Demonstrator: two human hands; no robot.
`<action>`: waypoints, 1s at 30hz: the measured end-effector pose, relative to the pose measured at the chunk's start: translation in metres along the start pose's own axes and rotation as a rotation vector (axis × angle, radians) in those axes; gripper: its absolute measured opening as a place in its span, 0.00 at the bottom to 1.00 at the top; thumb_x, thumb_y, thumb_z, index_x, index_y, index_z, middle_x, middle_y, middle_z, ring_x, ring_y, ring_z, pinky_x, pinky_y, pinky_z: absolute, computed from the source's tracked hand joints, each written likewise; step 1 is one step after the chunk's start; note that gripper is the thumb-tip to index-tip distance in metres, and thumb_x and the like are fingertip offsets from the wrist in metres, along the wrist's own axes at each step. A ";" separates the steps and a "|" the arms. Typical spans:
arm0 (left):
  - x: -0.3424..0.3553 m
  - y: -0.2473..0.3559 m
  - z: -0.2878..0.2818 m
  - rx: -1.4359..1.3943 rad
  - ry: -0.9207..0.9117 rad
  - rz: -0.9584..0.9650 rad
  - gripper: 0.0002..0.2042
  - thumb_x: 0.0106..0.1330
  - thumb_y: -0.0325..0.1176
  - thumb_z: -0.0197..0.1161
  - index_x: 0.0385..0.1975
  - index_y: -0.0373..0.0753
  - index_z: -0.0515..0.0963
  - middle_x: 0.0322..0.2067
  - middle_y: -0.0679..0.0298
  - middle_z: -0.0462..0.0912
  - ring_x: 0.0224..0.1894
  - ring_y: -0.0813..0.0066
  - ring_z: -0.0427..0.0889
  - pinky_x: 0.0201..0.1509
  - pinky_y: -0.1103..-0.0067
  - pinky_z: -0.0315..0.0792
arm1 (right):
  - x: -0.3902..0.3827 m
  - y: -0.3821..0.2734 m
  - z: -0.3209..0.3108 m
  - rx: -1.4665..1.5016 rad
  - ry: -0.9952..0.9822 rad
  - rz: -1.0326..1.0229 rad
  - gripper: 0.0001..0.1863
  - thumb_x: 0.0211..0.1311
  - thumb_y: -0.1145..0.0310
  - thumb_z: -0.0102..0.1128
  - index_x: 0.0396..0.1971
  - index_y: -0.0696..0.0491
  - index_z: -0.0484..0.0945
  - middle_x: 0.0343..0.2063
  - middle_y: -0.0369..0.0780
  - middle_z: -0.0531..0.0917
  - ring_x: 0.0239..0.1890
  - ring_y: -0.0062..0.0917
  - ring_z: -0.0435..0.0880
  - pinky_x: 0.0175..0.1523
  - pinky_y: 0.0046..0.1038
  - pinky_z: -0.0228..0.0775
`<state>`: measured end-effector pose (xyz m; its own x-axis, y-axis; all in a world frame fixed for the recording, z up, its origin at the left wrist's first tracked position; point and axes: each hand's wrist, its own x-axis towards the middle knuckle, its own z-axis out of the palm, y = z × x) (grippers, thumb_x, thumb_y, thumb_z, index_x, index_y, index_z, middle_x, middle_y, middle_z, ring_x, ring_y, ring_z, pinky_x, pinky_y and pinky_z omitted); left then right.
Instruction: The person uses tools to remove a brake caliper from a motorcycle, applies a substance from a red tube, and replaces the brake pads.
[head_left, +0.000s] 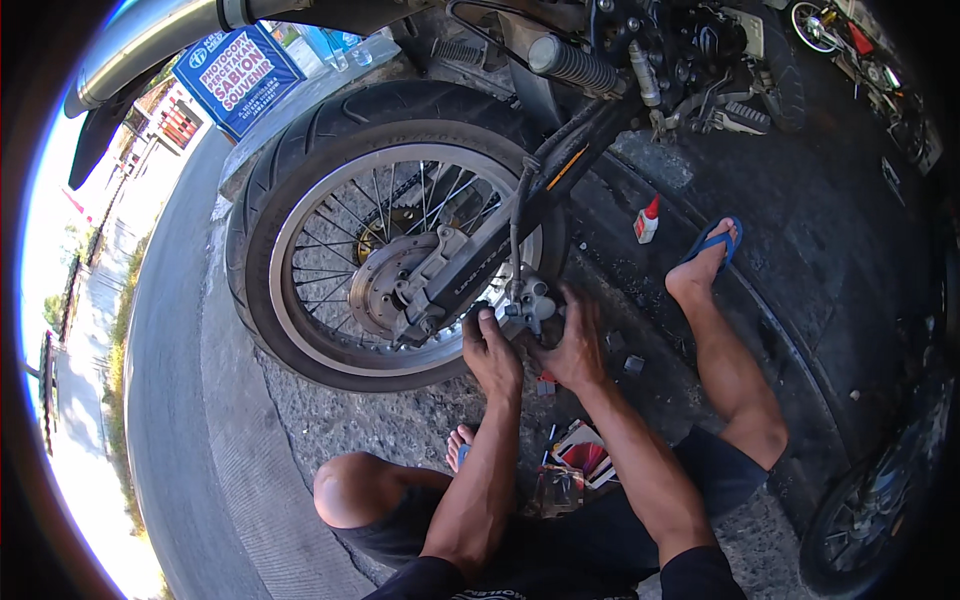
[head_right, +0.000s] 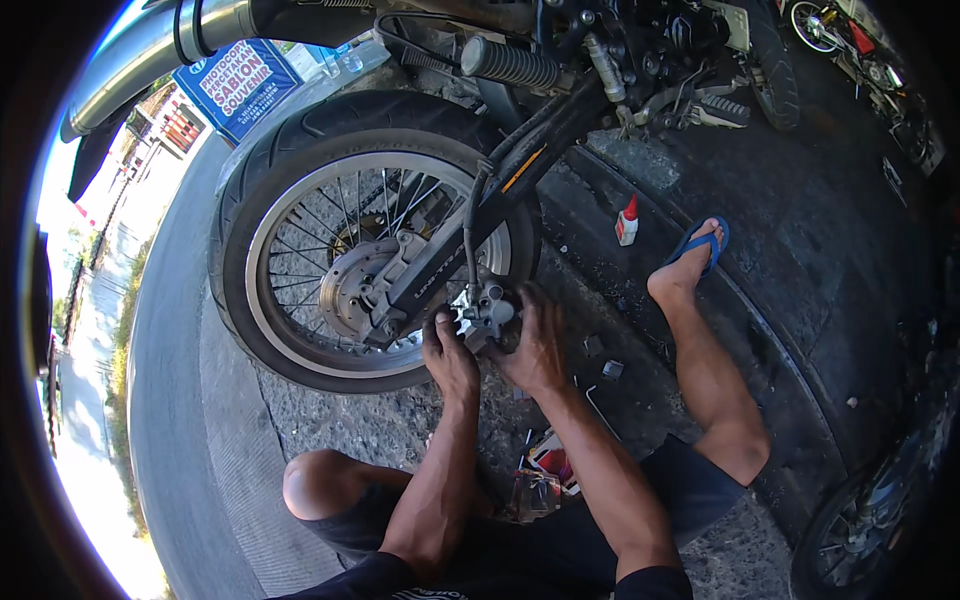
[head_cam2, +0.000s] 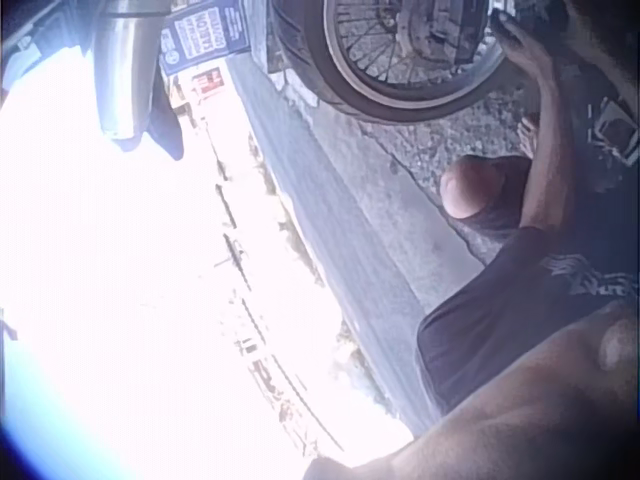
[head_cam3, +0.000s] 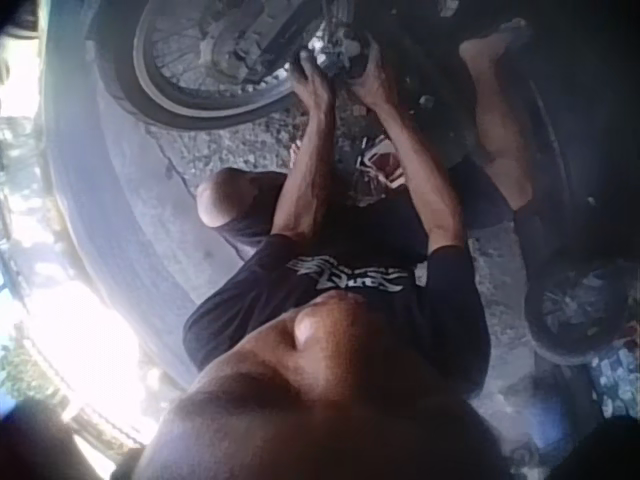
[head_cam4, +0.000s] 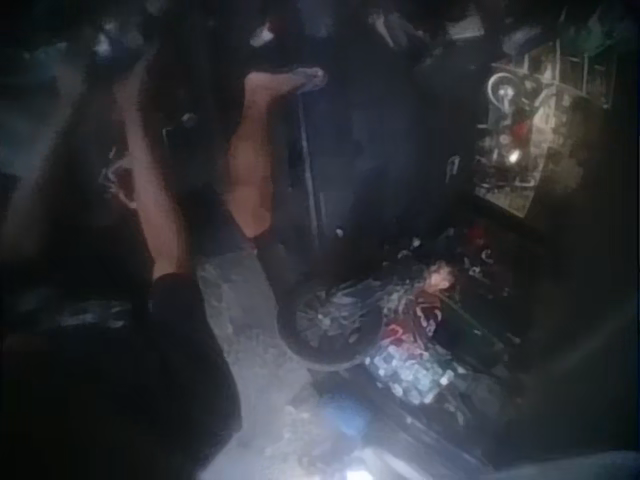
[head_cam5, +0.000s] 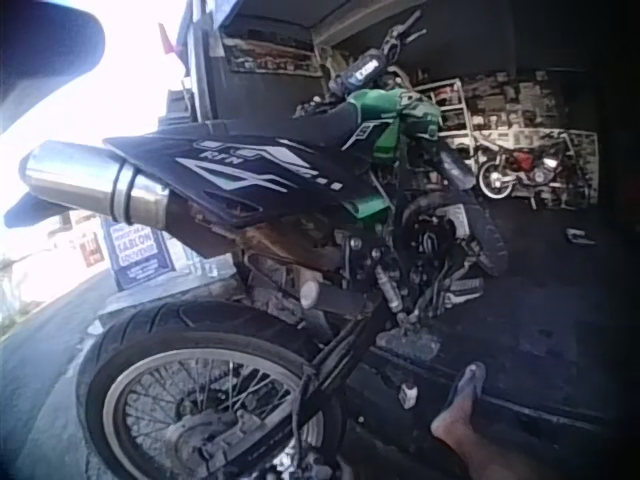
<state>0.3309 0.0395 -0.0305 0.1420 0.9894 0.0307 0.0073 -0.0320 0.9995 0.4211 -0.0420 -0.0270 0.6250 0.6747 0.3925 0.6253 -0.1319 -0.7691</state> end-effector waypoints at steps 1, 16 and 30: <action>-0.008 0.019 0.009 0.022 -0.027 0.087 0.26 0.72 0.47 0.54 0.54 0.25 0.72 0.44 0.51 0.81 0.46 0.65 0.79 0.54 0.71 0.71 | -0.002 -0.003 -0.012 0.014 -0.007 0.065 0.52 0.39 0.66 0.78 0.67 0.59 0.57 0.60 0.55 0.67 0.65 0.51 0.64 0.67 0.46 0.59; 0.028 0.056 0.030 0.071 -0.436 -0.269 0.33 0.61 0.57 0.66 0.44 0.24 0.77 0.35 0.54 0.84 0.31 0.73 0.83 0.34 0.78 0.76 | 0.010 -0.036 -0.083 0.493 -0.279 0.304 0.32 0.55 0.78 0.61 0.63 0.62 0.66 0.51 0.46 0.78 0.53 0.29 0.77 0.56 0.28 0.70; 0.033 0.048 0.029 -0.765 -0.680 -0.666 0.28 0.68 0.60 0.55 0.48 0.37 0.76 0.35 0.62 0.84 0.31 0.73 0.85 0.36 0.75 0.81 | -0.132 0.146 0.024 -0.261 -0.431 0.618 0.12 0.56 0.68 0.66 0.40 0.54 0.83 0.36 0.47 0.85 0.41 0.41 0.85 0.48 0.38 0.76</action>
<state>0.3641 0.0663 0.0177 0.8231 0.4975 -0.2738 -0.2754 0.7715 0.5736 0.4188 -0.1326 -0.2028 0.6921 0.6380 -0.3376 0.3468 -0.7041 -0.6197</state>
